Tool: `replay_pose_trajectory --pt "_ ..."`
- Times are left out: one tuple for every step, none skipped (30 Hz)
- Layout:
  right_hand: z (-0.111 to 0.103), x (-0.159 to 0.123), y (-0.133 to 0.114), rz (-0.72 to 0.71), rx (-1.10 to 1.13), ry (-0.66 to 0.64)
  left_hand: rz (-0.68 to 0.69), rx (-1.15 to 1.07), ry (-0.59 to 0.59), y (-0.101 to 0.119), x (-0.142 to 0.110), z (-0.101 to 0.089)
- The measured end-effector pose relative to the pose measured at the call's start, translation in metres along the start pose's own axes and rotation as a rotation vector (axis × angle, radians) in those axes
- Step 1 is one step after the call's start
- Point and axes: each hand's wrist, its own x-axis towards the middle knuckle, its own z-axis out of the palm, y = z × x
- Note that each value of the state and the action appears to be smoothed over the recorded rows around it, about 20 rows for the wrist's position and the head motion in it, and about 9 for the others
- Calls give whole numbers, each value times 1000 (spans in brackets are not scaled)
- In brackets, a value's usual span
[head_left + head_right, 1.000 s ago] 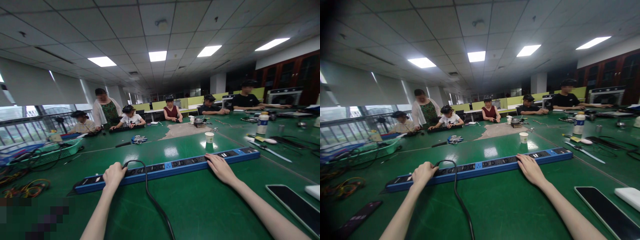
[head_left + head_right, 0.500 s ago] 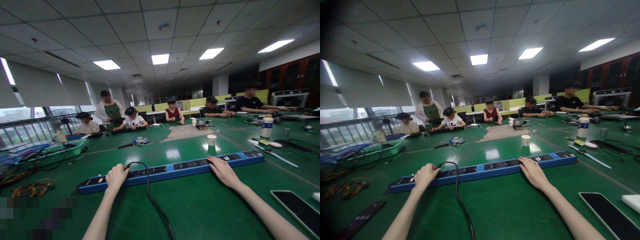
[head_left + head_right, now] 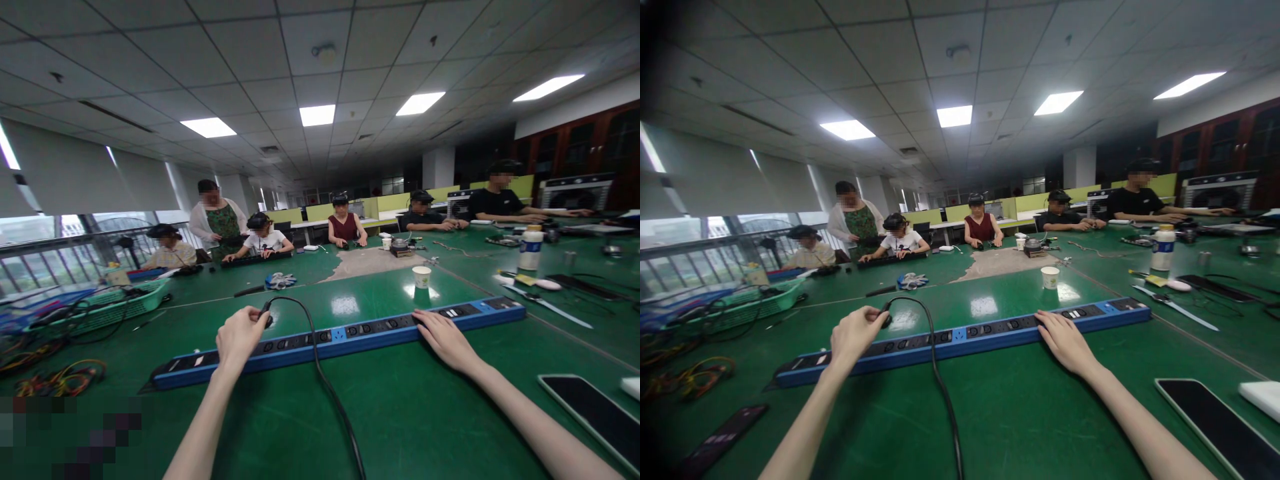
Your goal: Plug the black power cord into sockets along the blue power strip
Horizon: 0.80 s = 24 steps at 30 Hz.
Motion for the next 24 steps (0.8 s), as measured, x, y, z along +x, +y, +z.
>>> replay_pose_trajectory --pt "0 0 0 0 0 1 16 -22 -29 8 -4 1" --pt "0 0 0 1 0 1 33 -38 -59 15 -8 4" --pt "0 0 0 1 1 -1 45 -47 -87 22 -12 8" --pt "0 0 1 2 2 -2 57 -51 -110 27 -16 13" --pt "0 0 1 3 2 -3 69 -55 -126 32 -20 19" --pt "1 0 1 4 3 -3 80 -57 -137 35 -23 25" --pt "1 0 1 5 3 -3 90 -58 -144 36 -26 31" --pt "1 0 2 4 4 -2 98 -60 -149 37 -27 36" --pt "1 0 2 4 4 -1 102 -60 -154 36 -28 41" --pt "1 0 2 3 4 0 101 -58 -162 36 -29 44" --pt "1 1 3 3 3 1 98 -55 -170 35 -29 48" --pt "1 1 3 3 2 3 93 -50 -180 34 -29 50" --pt "2 1 2 4 1 3 89 -45 -189 34 -30 53" --pt "2 1 2 4 1 3 86 -37 -195 35 -30 54" --pt "2 1 2 5 1 4 83 -28 -195 35 -31 56" --pt "1 1 1 5 2 4 81 -16 -191 37 -31 56" --pt "1 0 1 6 3 4 79 -3 -185 38 -32 57" --pt "1 0 0 6 6 6 78 11 -179 40 -33 57" --pt "0 0 0 7 8 7 79 21 -173 41 -34 56" --pt "0 0 -1 8 10 9 80 27 -170 42 -35 55" --pt "-1 0 -1 8 11 9 78 26 -167 42 -35 55" --pt "-2 0 -1 7 12 9 74 19 -163 42 -34 53" --pt "-2 0 -2 5 13 7 70 7 -157 41 -33 52" --pt "-2 0 -2 3 14 4 71 -7 -153 40 -32 52"
